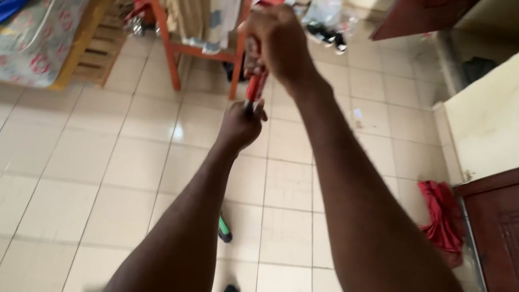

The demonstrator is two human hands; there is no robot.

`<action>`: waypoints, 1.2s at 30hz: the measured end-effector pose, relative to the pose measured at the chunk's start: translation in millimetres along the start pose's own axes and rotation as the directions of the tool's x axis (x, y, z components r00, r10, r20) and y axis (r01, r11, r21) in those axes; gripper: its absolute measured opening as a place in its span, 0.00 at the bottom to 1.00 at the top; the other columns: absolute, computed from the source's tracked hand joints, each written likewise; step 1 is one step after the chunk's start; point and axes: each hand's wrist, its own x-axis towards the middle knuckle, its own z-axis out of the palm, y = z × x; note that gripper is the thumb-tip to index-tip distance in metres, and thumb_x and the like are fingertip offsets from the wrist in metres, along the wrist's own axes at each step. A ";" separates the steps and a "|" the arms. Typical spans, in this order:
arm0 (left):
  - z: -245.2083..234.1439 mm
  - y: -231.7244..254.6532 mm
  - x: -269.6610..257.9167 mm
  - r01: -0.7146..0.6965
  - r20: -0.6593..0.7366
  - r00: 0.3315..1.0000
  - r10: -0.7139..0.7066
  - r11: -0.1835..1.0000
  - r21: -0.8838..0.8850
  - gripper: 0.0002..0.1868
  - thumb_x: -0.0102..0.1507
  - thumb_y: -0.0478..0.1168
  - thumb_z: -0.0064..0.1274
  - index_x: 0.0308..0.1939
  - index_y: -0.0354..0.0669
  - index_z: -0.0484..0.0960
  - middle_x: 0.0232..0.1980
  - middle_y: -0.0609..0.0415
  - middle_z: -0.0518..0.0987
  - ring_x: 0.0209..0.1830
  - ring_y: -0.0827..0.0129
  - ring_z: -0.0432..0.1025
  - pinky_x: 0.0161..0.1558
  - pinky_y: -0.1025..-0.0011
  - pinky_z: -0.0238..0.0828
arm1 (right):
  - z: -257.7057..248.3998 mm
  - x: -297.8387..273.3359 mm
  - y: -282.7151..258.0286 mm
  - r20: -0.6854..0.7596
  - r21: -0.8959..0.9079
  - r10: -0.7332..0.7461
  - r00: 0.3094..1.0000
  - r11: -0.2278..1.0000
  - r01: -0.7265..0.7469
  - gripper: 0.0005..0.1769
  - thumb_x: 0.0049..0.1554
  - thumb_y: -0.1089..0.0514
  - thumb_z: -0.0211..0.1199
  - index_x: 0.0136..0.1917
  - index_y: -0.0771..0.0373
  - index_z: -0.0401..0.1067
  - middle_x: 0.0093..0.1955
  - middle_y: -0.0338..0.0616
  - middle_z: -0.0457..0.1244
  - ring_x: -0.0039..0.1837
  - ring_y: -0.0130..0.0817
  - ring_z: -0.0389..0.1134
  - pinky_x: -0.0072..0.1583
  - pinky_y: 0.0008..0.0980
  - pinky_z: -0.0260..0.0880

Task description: Picking up a folded garment from a bed and placing it on a shelf inside a closet.

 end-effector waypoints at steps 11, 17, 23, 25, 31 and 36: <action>-129.9 11.5 -1.6 0.123 0.024 0.992 -0.127 0.983 0.135 0.27 0.72 0.57 0.39 0.29 0.43 0.83 0.29 0.45 0.81 0.34 0.54 0.78 0.41 0.55 0.73 | 94.3 46.9 -8.6 0.195 -0.007 -0.086 0.977 0.996 0.089 0.18 0.56 0.58 0.60 0.27 0.57 0.59 0.23 0.34 0.51 0.24 0.25 0.50 0.30 0.32 0.55; -290.8 -53.2 -25.9 0.226 -0.085 0.974 -0.210 0.926 0.302 0.28 0.70 0.59 0.43 0.29 0.44 0.85 0.31 0.45 0.83 0.36 0.53 0.79 0.45 0.55 0.73 | 228.4 67.4 14.3 0.261 0.146 -0.149 0.954 0.983 0.114 0.20 0.58 0.58 0.58 0.27 0.59 0.57 0.23 0.36 0.50 0.26 0.28 0.52 0.34 0.33 0.61; -455.7 -141.1 -89.3 0.296 -0.211 0.951 -0.226 0.863 0.409 0.20 0.63 0.58 0.55 0.46 0.47 0.84 0.38 0.41 0.84 0.42 0.48 0.79 0.46 0.55 0.75 | 393.7 92.0 115.0 0.122 0.329 -0.097 0.988 0.943 0.052 0.21 0.60 0.59 0.56 0.25 0.62 0.59 0.22 0.42 0.55 0.26 0.34 0.60 0.38 0.38 0.70; -498.0 -189.0 -111.7 0.318 -0.254 0.942 -0.221 0.831 0.457 0.21 0.62 0.57 0.58 0.50 0.48 0.83 0.40 0.41 0.84 0.44 0.47 0.79 0.47 0.54 0.74 | 447.7 86.8 154.5 0.130 0.374 -0.035 0.991 0.927 -0.016 0.23 0.62 0.59 0.54 0.25 0.62 0.58 0.23 0.42 0.55 0.27 0.33 0.59 0.39 0.38 0.70; -536.2 -327.6 -146.0 0.463 -0.305 0.886 -0.349 0.679 0.570 0.18 0.60 0.47 0.61 0.51 0.47 0.81 0.44 0.41 0.84 0.47 0.46 0.78 0.49 0.53 0.75 | 524.0 68.7 241.6 0.147 0.389 -0.068 0.987 0.921 0.006 0.25 0.66 0.59 0.51 0.26 0.61 0.58 0.23 0.40 0.54 0.28 0.29 0.58 0.43 0.36 0.73; -486.5 -292.2 -111.6 0.330 -0.222 0.941 -0.257 0.846 0.420 0.16 0.61 0.40 0.57 0.53 0.48 0.80 0.45 0.40 0.83 0.48 0.44 0.77 0.49 0.53 0.74 | 470.1 101.7 235.0 0.012 0.324 0.108 0.994 0.940 -0.106 0.12 0.62 0.59 0.56 0.38 0.67 0.70 0.26 0.39 0.58 0.29 0.29 0.64 0.36 0.32 0.73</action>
